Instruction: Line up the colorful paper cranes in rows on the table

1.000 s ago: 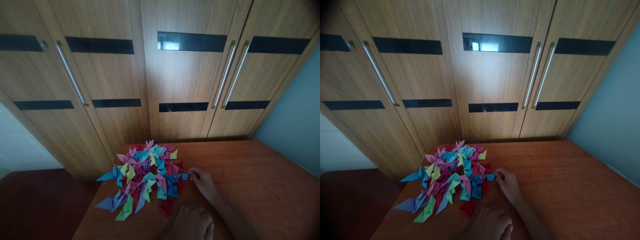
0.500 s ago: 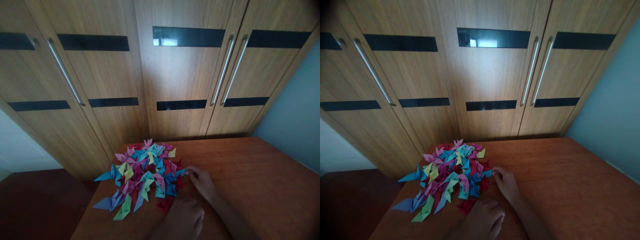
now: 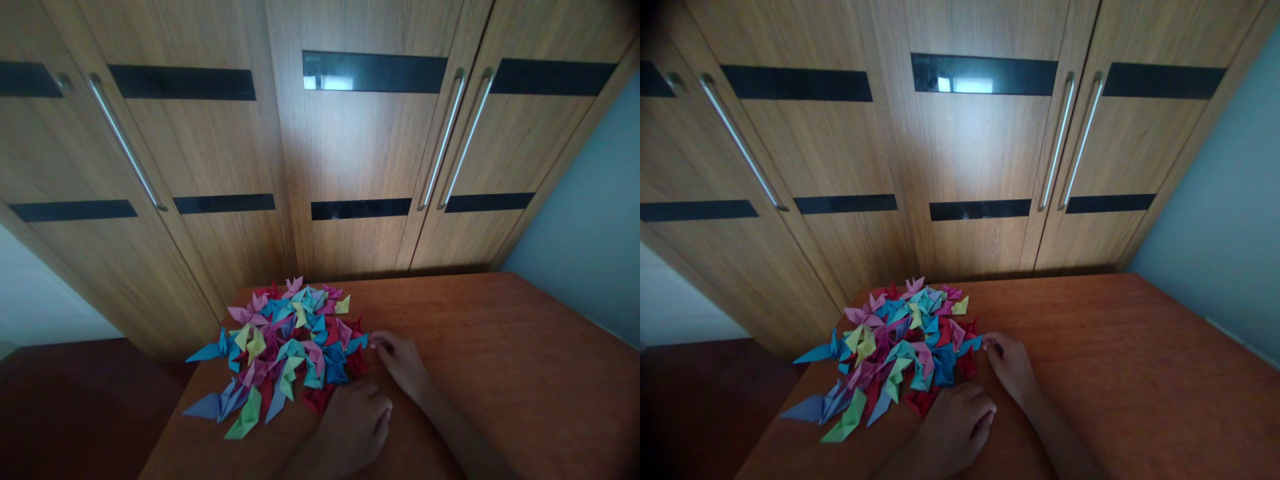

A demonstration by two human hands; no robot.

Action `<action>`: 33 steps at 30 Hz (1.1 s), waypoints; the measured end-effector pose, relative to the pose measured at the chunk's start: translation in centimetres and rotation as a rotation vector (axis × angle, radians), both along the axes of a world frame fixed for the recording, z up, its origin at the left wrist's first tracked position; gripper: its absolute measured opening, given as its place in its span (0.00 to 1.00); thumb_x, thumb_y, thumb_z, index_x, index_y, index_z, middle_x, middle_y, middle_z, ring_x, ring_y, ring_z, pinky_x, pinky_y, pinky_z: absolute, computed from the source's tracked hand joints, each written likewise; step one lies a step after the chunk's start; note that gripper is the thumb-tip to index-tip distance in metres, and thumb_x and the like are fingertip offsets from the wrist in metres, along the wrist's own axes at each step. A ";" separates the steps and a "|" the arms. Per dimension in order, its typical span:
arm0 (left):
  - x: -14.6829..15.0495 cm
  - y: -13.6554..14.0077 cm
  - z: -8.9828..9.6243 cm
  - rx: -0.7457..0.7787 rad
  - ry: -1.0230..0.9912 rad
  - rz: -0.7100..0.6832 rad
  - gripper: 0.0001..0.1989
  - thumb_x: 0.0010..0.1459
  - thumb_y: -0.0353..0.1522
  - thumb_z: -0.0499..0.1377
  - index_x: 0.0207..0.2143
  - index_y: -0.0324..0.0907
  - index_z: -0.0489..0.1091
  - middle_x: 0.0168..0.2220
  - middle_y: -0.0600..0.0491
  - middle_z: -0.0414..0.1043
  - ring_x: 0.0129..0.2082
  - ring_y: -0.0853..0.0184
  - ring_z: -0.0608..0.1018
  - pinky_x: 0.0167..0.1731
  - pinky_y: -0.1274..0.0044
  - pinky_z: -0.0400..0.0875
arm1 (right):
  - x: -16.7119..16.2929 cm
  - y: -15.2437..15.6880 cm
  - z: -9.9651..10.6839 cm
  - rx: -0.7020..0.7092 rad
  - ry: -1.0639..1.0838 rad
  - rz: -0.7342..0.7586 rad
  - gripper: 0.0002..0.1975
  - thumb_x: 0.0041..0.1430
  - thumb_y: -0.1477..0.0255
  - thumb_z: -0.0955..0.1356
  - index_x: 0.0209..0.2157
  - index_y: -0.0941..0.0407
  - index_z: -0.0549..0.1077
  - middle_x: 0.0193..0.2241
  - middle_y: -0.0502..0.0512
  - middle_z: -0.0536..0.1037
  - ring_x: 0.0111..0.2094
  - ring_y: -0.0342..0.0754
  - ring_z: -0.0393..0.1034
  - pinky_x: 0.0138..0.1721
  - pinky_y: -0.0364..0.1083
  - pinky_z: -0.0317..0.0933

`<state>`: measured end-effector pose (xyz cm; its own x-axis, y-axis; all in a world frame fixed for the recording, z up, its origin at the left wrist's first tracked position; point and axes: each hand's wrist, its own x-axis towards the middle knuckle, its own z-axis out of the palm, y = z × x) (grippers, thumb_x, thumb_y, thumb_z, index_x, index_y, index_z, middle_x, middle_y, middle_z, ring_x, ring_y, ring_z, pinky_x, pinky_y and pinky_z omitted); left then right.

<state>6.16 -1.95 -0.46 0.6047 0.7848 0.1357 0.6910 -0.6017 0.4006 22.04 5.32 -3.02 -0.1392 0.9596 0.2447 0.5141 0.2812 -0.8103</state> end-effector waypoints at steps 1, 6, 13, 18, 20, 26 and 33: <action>0.1 -0.2 -0.1 0.003 0.003 -0.007 0.03 0.56 0.29 0.54 0.32 0.45 0.67 0.32 0.57 0.70 0.33 0.68 0.72 0.30 0.78 0.62 | 0.0 0.0 0.1 -0.001 -0.009 0.001 0.12 0.56 0.72 0.59 0.34 0.54 0.74 0.30 0.52 0.78 0.33 0.47 0.72 0.37 0.45 0.62; 0.4 -0.7 0.2 -0.012 -0.009 -0.027 0.05 0.55 0.29 0.56 0.35 0.47 0.67 0.33 0.57 0.71 0.34 0.67 0.73 0.32 0.77 0.63 | 0.1 0.0 0.0 -0.023 -0.065 0.007 0.12 0.57 0.70 0.60 0.34 0.54 0.74 0.27 0.51 0.77 0.29 0.46 0.71 0.33 0.43 0.60; 0.3 -0.6 0.7 -0.045 -0.022 -0.029 0.06 0.56 0.29 0.55 0.36 0.47 0.68 0.33 0.57 0.72 0.34 0.67 0.73 0.33 0.77 0.64 | 0.1 -0.1 -0.2 -0.015 -0.064 0.018 0.12 0.58 0.69 0.60 0.34 0.54 0.74 0.26 0.50 0.76 0.29 0.46 0.70 0.33 0.43 0.59; 0.2 -0.6 0.6 -0.060 -0.037 -0.018 0.06 0.56 0.29 0.55 0.36 0.47 0.68 0.34 0.57 0.72 0.35 0.67 0.74 0.33 0.77 0.64 | 0.2 0.0 -0.2 -0.016 -0.073 0.027 0.12 0.58 0.69 0.59 0.34 0.54 0.74 0.26 0.50 0.76 0.28 0.46 0.70 0.32 0.42 0.59; 0.2 -0.5 0.6 -0.066 -0.039 -0.014 0.07 0.56 0.29 0.55 0.36 0.48 0.69 0.34 0.57 0.72 0.34 0.67 0.74 0.33 0.77 0.64 | 0.2 0.0 -0.2 -0.014 -0.082 0.028 0.12 0.58 0.69 0.59 0.33 0.54 0.74 0.25 0.50 0.76 0.28 0.46 0.70 0.32 0.42 0.59; 0.2 -0.5 0.8 -0.072 -0.053 -0.021 0.07 0.56 0.29 0.55 0.37 0.48 0.69 0.34 0.57 0.73 0.35 0.68 0.74 0.34 0.77 0.64 | 0.2 0.0 -0.1 -0.010 -0.099 0.028 0.12 0.58 0.69 0.59 0.33 0.54 0.74 0.25 0.50 0.76 0.29 0.46 0.70 0.33 0.43 0.59; 0.3 -0.5 0.5 -0.067 -0.040 -0.009 0.07 0.56 0.29 0.55 0.36 0.48 0.69 0.34 0.58 0.72 0.34 0.68 0.73 0.34 0.78 0.64 | 0.1 0.0 -0.2 0.008 -0.096 0.009 0.13 0.58 0.70 0.59 0.34 0.54 0.74 0.29 0.52 0.77 0.31 0.47 0.71 0.35 0.43 0.61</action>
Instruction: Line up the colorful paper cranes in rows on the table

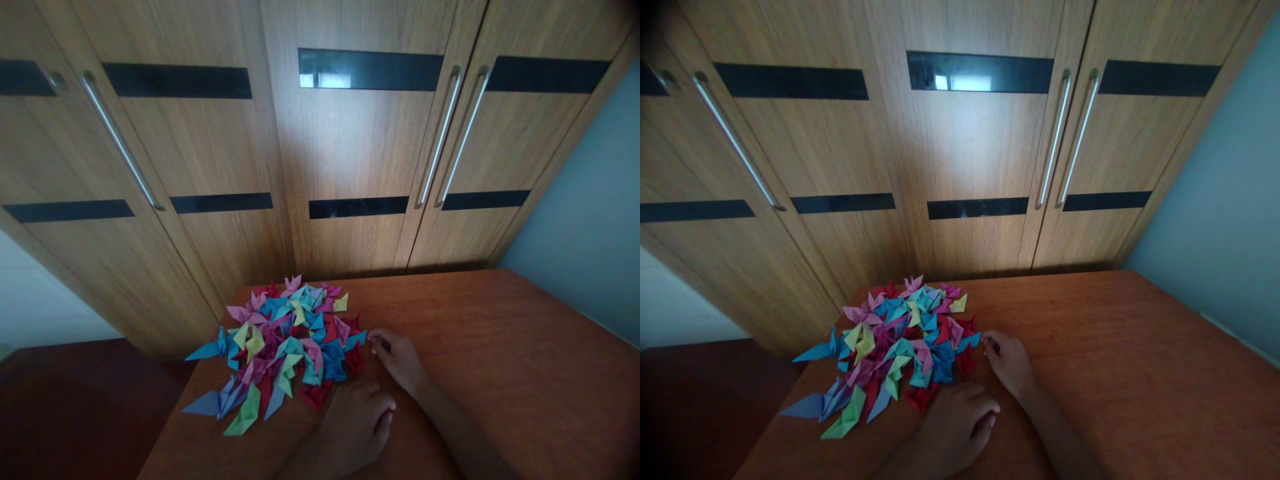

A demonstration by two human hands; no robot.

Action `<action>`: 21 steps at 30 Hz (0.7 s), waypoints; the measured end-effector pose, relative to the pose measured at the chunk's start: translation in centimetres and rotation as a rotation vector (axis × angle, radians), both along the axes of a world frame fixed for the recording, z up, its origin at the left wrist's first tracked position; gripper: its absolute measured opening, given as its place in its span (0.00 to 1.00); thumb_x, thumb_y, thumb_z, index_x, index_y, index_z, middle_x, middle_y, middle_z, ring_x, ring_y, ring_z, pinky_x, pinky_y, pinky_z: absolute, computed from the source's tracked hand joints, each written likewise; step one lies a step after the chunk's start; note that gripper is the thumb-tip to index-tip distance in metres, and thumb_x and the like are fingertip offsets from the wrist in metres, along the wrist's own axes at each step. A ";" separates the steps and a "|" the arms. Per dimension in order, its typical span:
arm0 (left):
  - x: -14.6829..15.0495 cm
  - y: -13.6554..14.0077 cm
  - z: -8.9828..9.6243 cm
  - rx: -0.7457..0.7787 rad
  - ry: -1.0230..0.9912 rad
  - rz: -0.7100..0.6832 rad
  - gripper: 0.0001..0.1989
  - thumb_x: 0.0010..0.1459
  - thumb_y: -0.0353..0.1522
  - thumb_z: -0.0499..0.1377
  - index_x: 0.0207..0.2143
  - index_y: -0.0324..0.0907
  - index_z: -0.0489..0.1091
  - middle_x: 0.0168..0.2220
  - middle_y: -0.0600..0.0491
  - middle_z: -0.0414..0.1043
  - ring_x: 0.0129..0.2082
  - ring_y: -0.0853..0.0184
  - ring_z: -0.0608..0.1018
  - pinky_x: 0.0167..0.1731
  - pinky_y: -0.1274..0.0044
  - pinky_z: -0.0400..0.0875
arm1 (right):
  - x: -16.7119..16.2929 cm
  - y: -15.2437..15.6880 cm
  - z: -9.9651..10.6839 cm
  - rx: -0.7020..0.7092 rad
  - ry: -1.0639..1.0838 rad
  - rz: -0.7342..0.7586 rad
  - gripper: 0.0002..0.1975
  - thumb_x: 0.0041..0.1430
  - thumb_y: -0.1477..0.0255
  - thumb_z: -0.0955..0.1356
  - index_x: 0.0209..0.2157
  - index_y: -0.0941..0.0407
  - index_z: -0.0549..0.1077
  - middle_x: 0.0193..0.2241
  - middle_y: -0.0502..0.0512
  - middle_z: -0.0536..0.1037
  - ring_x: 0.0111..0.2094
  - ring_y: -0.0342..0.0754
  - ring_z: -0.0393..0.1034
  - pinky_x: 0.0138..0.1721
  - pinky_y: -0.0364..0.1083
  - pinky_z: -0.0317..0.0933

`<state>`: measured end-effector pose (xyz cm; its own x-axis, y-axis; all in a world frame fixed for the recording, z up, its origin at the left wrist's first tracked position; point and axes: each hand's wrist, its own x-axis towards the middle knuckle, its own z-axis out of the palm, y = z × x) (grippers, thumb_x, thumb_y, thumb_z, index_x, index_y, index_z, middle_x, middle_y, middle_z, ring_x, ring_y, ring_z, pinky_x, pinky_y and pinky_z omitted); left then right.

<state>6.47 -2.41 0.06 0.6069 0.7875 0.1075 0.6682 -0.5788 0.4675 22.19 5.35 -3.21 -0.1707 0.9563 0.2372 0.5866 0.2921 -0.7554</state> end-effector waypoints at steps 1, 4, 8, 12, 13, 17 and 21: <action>0.0 0.0 -0.1 -0.001 0.003 0.001 0.07 0.56 0.29 0.55 0.36 0.48 0.69 0.34 0.57 0.72 0.34 0.68 0.73 0.34 0.77 0.64 | 0.0 0.2 -0.2 0.014 -0.002 -0.027 0.13 0.58 0.70 0.59 0.35 0.54 0.74 0.31 0.53 0.78 0.33 0.47 0.71 0.37 0.44 0.62; 0.1 -0.1 -0.1 0.004 0.013 0.001 0.07 0.56 0.29 0.55 0.37 0.48 0.69 0.35 0.57 0.72 0.35 0.67 0.73 0.35 0.77 0.64 | 0.1 1.5 -1.1 0.077 -0.040 -0.137 0.14 0.57 0.72 0.59 0.39 0.55 0.74 0.38 0.55 0.78 0.39 0.48 0.71 0.43 0.45 0.62; 0.2 -0.3 0.2 0.007 0.015 -0.006 0.08 0.56 0.29 0.55 0.38 0.47 0.68 0.36 0.57 0.72 0.37 0.67 0.73 0.36 0.76 0.64 | -0.3 4.6 -1.5 0.163 -0.247 -0.193 0.18 0.57 0.77 0.58 0.46 0.58 0.72 0.44 0.57 0.76 0.46 0.48 0.68 0.50 0.46 0.58; 0.1 -0.6 0.0 0.021 0.013 -0.008 0.07 0.55 0.29 0.56 0.37 0.47 0.68 0.37 0.56 0.72 0.37 0.66 0.73 0.37 0.75 0.65 | -1.7 7.4 -0.9 0.159 -0.436 -0.191 0.21 0.58 0.79 0.58 0.51 0.58 0.69 0.50 0.59 0.73 0.51 0.50 0.63 0.53 0.48 0.54; 0.1 -0.6 -0.1 0.027 0.012 -0.009 0.06 0.56 0.30 0.56 0.37 0.47 0.68 0.37 0.56 0.72 0.38 0.65 0.73 0.37 0.74 0.65 | -2.2 7.8 -0.8 0.155 -0.445 -0.184 0.21 0.58 0.79 0.58 0.52 0.57 0.69 0.51 0.59 0.72 0.52 0.50 0.62 0.53 0.48 0.53; 0.4 -0.9 -1.1 0.047 0.036 -0.044 0.05 0.57 0.32 0.55 0.36 0.47 0.68 0.35 0.55 0.72 0.36 0.64 0.73 0.37 0.73 0.66 | -4.2 8.4 -0.6 0.154 -0.515 -0.133 0.23 0.57 0.79 0.59 0.55 0.55 0.66 0.55 0.57 0.67 0.56 0.51 0.56 0.54 0.49 0.49; 1.0 -1.1 -1.8 0.034 0.086 -0.110 0.06 0.56 0.33 0.55 0.37 0.45 0.67 0.36 0.53 0.74 0.34 0.63 0.75 0.33 0.73 0.68 | -6.2 8.0 -0.6 0.145 -0.606 -0.112 0.23 0.57 0.78 0.59 0.55 0.55 0.65 0.57 0.59 0.64 0.57 0.54 0.53 0.55 0.51 0.47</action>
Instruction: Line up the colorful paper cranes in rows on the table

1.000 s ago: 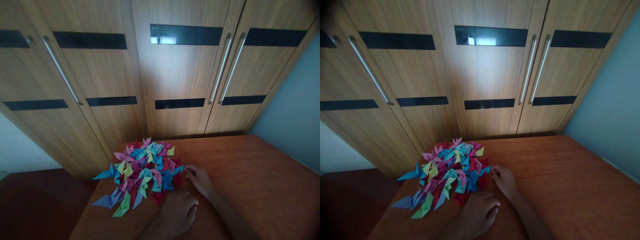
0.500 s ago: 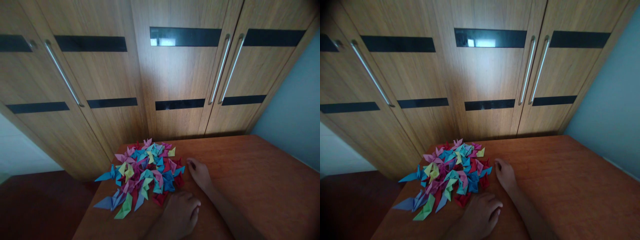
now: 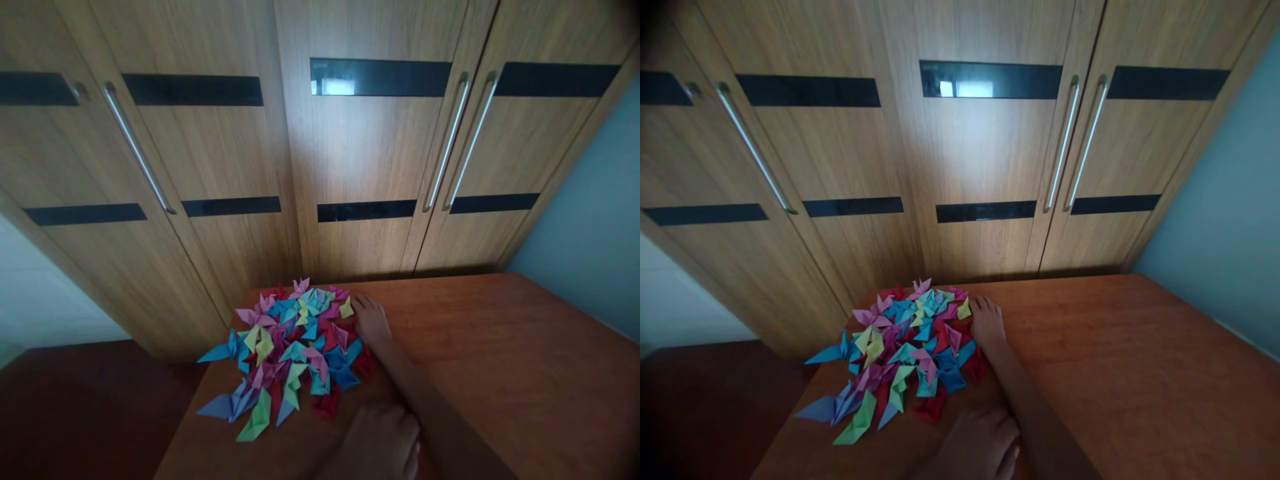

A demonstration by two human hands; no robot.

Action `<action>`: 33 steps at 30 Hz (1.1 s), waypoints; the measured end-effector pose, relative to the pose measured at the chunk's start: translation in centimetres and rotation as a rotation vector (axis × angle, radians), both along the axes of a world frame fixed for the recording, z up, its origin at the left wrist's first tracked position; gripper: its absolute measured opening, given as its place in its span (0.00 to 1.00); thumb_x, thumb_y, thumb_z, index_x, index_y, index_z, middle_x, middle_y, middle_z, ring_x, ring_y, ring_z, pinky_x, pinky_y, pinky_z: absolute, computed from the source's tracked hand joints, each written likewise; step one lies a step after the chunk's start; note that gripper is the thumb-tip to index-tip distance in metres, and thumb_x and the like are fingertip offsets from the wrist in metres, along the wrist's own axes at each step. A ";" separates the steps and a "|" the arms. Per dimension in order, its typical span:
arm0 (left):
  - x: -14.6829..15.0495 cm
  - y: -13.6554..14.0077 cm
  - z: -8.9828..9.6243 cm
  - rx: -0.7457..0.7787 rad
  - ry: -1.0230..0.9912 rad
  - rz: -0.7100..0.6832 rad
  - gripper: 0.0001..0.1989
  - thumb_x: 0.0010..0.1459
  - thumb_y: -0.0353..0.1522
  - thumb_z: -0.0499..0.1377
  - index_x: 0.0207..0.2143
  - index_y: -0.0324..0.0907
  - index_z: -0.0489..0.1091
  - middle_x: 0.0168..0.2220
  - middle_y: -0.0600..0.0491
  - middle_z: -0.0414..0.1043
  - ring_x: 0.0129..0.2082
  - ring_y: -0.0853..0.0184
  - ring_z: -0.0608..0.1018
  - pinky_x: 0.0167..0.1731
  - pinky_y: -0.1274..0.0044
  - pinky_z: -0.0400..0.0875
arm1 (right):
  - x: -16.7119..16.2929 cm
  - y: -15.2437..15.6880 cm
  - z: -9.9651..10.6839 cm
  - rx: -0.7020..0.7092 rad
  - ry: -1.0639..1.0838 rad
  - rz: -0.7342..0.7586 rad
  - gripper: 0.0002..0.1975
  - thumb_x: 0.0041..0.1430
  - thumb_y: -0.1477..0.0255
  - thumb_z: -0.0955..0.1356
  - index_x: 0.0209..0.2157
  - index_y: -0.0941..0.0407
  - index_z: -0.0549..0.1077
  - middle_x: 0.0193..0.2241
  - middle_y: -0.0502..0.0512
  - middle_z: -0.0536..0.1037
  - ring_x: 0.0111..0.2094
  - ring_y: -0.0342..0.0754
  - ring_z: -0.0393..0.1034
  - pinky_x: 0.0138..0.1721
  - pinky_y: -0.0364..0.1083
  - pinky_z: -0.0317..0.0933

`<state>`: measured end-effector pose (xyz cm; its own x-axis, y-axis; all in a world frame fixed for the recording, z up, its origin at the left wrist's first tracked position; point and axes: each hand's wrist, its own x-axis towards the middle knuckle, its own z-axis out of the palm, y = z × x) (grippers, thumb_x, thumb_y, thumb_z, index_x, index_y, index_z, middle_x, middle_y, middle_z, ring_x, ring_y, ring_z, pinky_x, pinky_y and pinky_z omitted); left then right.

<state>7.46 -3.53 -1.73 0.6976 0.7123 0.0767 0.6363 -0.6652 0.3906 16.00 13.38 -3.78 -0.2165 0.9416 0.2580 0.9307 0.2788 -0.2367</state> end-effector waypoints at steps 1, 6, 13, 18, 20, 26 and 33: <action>0.0 0.0 -0.1 -0.007 0.008 0.004 0.06 0.56 0.34 0.55 0.37 0.44 0.66 0.36 0.53 0.74 0.34 0.63 0.75 0.33 0.74 0.68 | -0.4 -0.1 0.0 -0.004 -0.007 0.000 0.24 0.57 0.78 0.59 0.55 0.55 0.65 0.58 0.59 0.64 0.57 0.54 0.53 0.54 0.51 0.47; -0.5 0.0 0.1 0.006 0.011 0.016 0.04 0.56 0.34 0.55 0.33 0.43 0.67 0.33 0.53 0.75 0.31 0.64 0.76 0.31 0.74 0.68 | -2.0 -0.5 0.5 -0.002 -0.011 0.014 0.22 0.58 0.75 0.60 0.55 0.55 0.65 0.56 0.60 0.65 0.56 0.53 0.54 0.54 0.51 0.48; -0.7 0.1 0.5 0.011 0.023 0.001 0.05 0.57 0.34 0.54 0.31 0.43 0.67 0.30 0.54 0.74 0.30 0.65 0.75 0.32 0.74 0.67 | -1.8 -1.1 0.7 0.056 0.057 0.097 0.18 0.60 0.74 0.59 0.51 0.53 0.69 0.51 0.57 0.70 0.52 0.51 0.60 0.52 0.48 0.52; -0.6 0.1 0.9 -0.015 0.021 0.008 0.05 0.58 0.34 0.54 0.33 0.44 0.68 0.32 0.54 0.74 0.30 0.65 0.75 0.31 0.75 0.66 | 0.0 -0.7 -0.3 0.053 0.153 0.016 0.18 0.60 0.75 0.58 0.49 0.56 0.70 0.50 0.58 0.71 0.51 0.49 0.62 0.54 0.46 0.52; -0.6 0.0 0.9 -0.012 0.021 0.016 0.05 0.58 0.34 0.54 0.33 0.44 0.68 0.32 0.54 0.74 0.30 0.65 0.75 0.31 0.75 0.66 | 0.2 -0.2 -0.5 0.042 0.152 -0.015 0.19 0.59 0.76 0.58 0.51 0.59 0.69 0.51 0.60 0.71 0.52 0.50 0.62 0.54 0.47 0.52; -0.6 0.1 0.7 0.000 0.032 0.025 0.06 0.58 0.35 0.54 0.33 0.44 0.68 0.31 0.54 0.75 0.29 0.65 0.75 0.30 0.75 0.66 | -0.8 1.4 -0.2 0.012 0.094 -0.015 0.22 0.59 0.75 0.58 0.55 0.60 0.64 0.54 0.63 0.67 0.55 0.53 0.57 0.54 0.50 0.50; -0.6 0.0 0.6 0.006 0.028 0.030 0.06 0.58 0.35 0.54 0.32 0.44 0.69 0.31 0.54 0.75 0.29 0.65 0.76 0.29 0.76 0.65 | -1.2 1.7 0.0 -0.008 0.034 0.064 0.23 0.60 0.74 0.59 0.57 0.54 0.63 0.57 0.60 0.63 0.57 0.52 0.53 0.55 0.51 0.48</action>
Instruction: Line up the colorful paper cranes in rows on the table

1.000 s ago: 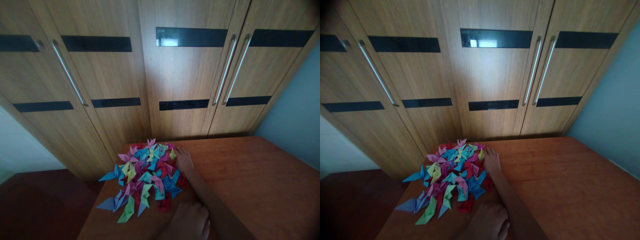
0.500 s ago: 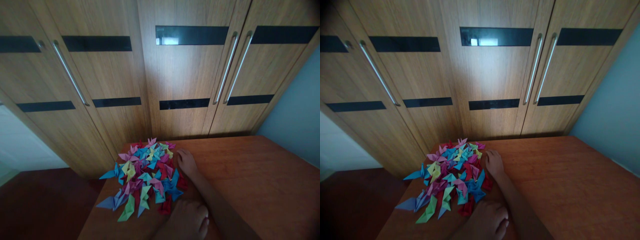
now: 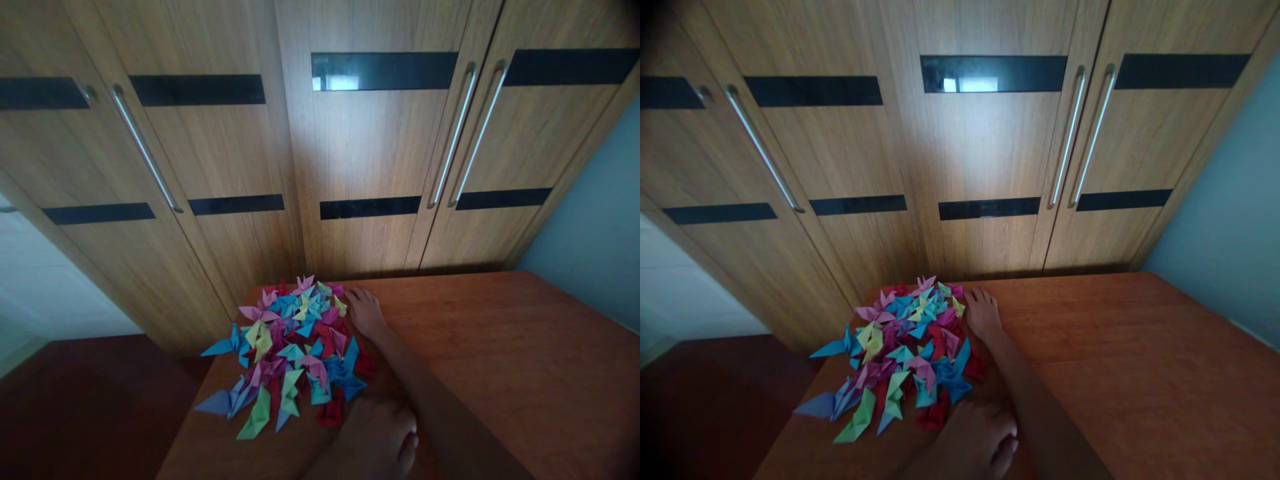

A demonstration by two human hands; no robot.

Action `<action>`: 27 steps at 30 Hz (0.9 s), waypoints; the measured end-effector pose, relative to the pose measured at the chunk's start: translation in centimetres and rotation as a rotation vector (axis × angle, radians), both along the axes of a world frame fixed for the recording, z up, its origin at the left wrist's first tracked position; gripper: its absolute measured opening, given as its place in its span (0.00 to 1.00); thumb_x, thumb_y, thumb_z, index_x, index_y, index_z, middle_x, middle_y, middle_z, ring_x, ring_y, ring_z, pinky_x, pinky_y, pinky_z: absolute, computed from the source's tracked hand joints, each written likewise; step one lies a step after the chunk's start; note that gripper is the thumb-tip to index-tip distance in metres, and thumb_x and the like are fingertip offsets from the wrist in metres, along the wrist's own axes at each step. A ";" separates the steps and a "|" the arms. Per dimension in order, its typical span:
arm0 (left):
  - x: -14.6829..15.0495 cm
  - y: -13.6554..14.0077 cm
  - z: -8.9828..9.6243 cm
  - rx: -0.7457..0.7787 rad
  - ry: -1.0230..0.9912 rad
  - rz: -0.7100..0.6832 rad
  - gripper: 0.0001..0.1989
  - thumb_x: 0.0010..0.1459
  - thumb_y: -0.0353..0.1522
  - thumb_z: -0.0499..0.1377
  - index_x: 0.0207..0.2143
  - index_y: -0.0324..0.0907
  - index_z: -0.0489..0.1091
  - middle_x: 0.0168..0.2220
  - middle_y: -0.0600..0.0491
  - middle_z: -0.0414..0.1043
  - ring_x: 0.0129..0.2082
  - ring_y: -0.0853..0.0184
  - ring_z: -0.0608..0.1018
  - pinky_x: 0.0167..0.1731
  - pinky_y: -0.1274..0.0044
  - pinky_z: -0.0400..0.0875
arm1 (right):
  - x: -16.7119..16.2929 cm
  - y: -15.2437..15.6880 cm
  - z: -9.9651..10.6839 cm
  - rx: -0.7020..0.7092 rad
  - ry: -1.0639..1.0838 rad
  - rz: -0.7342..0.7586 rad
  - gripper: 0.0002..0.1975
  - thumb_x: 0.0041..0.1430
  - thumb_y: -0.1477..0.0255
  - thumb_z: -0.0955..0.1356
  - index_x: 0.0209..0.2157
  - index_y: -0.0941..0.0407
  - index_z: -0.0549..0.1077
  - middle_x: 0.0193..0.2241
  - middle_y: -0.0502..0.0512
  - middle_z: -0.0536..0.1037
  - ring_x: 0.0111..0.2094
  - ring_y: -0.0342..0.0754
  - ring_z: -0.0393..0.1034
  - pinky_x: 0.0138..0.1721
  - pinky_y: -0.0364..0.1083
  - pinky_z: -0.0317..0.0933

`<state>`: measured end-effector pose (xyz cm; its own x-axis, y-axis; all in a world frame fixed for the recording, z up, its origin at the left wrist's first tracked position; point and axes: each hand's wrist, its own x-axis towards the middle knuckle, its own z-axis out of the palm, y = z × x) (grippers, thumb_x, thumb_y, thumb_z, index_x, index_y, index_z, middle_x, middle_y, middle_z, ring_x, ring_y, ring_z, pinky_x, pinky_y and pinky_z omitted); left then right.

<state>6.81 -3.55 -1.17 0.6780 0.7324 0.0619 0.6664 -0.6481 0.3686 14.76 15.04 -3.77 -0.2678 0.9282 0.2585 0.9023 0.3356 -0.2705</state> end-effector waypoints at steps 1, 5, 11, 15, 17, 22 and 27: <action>0.0 0.0 0.0 0.003 -0.006 -0.002 0.06 0.57 0.35 0.54 0.32 0.44 0.68 0.31 0.55 0.75 0.29 0.65 0.76 0.30 0.76 0.65 | 0.1 -0.1 0.0 0.000 -0.003 0.008 0.22 0.61 0.74 0.58 0.57 0.53 0.64 0.57 0.59 0.64 0.57 0.52 0.53 0.55 0.51 0.48; -0.1 0.0 0.2 0.013 -0.033 0.004 0.04 0.57 0.34 0.55 0.31 0.45 0.67 0.31 0.57 0.74 0.29 0.67 0.75 0.30 0.76 0.64 | 0.5 -0.5 0.0 0.004 -0.005 0.049 0.22 0.61 0.74 0.58 0.56 0.52 0.65 0.57 0.58 0.64 0.57 0.51 0.55 0.55 0.50 0.48; -0.2 -0.1 0.8 0.006 -0.054 0.005 0.04 0.57 0.33 0.55 0.30 0.44 0.66 0.31 0.57 0.74 0.28 0.68 0.75 0.28 0.78 0.62 | 2.4 -2.5 -0.7 0.071 0.082 0.113 0.19 0.60 0.76 0.59 0.52 0.57 0.70 0.54 0.59 0.67 0.55 0.50 0.58 0.58 0.49 0.49; -0.2 -0.1 1.0 -0.007 -0.072 0.013 0.03 0.56 0.32 0.56 0.29 0.44 0.66 0.31 0.57 0.74 0.29 0.69 0.74 0.28 0.78 0.62 | 4.2 -4.5 -1.0 0.093 0.118 0.138 0.19 0.60 0.75 0.58 0.51 0.58 0.71 0.54 0.60 0.68 0.55 0.50 0.59 0.57 0.51 0.53; -0.2 -0.1 1.0 -0.010 -0.072 0.023 0.03 0.56 0.32 0.56 0.29 0.43 0.66 0.30 0.57 0.74 0.29 0.68 0.74 0.28 0.79 0.62 | 4.8 -5.3 -1.2 0.104 0.122 0.156 0.19 0.61 0.75 0.58 0.51 0.58 0.70 0.54 0.60 0.68 0.56 0.51 0.59 0.57 0.53 0.54; -0.1 -0.1 1.1 -0.013 -0.050 0.013 0.04 0.56 0.32 0.56 0.29 0.43 0.67 0.30 0.57 0.74 0.28 0.69 0.74 0.26 0.79 0.61 | 5.2 -6.4 -1.7 0.146 0.109 0.154 0.20 0.60 0.76 0.58 0.52 0.58 0.70 0.55 0.61 0.67 0.57 0.53 0.59 0.57 0.55 0.55; -0.2 -0.1 1.2 -0.011 -0.074 0.015 0.03 0.55 0.31 0.56 0.28 0.43 0.66 0.29 0.58 0.73 0.28 0.70 0.74 0.26 0.79 0.60 | 4.8 -6.5 -1.5 0.159 0.091 0.133 0.20 0.59 0.77 0.59 0.51 0.59 0.70 0.54 0.62 0.68 0.56 0.53 0.60 0.57 0.54 0.55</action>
<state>6.60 -3.62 0.05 0.6610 0.7433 0.1031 0.6465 -0.6339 0.4246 19.56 8.52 -5.32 -0.3539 0.8316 0.4279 0.8213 0.4952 -0.2831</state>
